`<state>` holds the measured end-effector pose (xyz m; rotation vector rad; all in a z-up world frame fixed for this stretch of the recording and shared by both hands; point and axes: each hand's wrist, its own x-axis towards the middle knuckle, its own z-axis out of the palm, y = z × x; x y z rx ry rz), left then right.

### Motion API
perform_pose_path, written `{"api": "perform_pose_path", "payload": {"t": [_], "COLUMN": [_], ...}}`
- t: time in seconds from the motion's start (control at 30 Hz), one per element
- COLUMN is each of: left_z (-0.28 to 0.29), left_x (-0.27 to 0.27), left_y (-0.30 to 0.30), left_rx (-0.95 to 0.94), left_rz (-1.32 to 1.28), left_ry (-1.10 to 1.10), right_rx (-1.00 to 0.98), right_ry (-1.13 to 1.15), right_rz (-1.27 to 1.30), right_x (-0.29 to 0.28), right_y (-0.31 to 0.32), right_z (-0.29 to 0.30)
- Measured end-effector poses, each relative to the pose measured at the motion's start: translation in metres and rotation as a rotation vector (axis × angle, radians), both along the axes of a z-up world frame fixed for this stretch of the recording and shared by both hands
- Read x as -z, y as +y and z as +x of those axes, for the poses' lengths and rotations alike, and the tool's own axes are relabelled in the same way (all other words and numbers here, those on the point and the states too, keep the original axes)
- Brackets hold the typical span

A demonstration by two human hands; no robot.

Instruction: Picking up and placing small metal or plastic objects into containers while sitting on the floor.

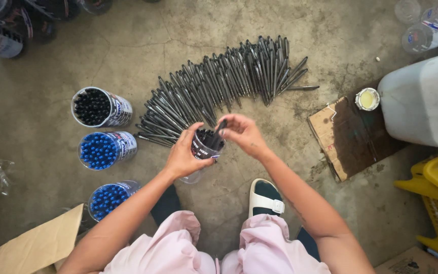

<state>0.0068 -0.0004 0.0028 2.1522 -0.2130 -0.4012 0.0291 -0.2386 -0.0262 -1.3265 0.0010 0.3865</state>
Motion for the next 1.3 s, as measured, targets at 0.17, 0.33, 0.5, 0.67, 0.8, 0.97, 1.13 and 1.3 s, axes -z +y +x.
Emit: {"api": "perform_pose_path", "payload": {"t": [0.17, 0.33, 0.5, 0.67, 0.8, 0.97, 1.13, 1.3], "left_z": [-0.002, -0.014, -0.024, -0.021, -0.014, -0.009, -0.009, -0.01], "left_x": [-0.002, -0.004, -0.009, -0.007, -0.007, -0.007, -0.005, -0.005], "left_y": [0.003, 0.008, 0.007, 0.015, 0.025, 0.031, 0.033, 0.035], "left_rx": [-0.01, -0.001, 0.028, 0.023, -0.012, -0.07, -0.083, -0.086], "left_rz": [0.011, 0.023, 0.036, 0.057, 0.032, 0.015, 0.02, 0.0], "left_ry": [-0.017, -0.005, 0.035, 0.041, 0.044, 0.105, 0.097, 0.07], "right_rx": [-0.108, 0.038, -0.052, -0.141, -0.101, -0.029, -0.049, -0.064], "right_ry": [-0.013, 0.131, -0.274, -0.65, -0.229, -0.296, -0.399, -0.239], "right_rz": [-0.115, -0.079, -0.819, -1.152, -0.891, -1.013, -1.23, -1.068], "right_x": [0.01, 0.075, 0.053, 0.059, 0.042, 0.04, 0.06, 0.042], "right_y": [0.002, 0.003, 0.039, 0.052, 0.049, 0.058, 0.069, 0.041], "right_z": [-0.002, 0.033, 0.059, 0.071, 0.102, 0.137, 0.144, 0.138]}}
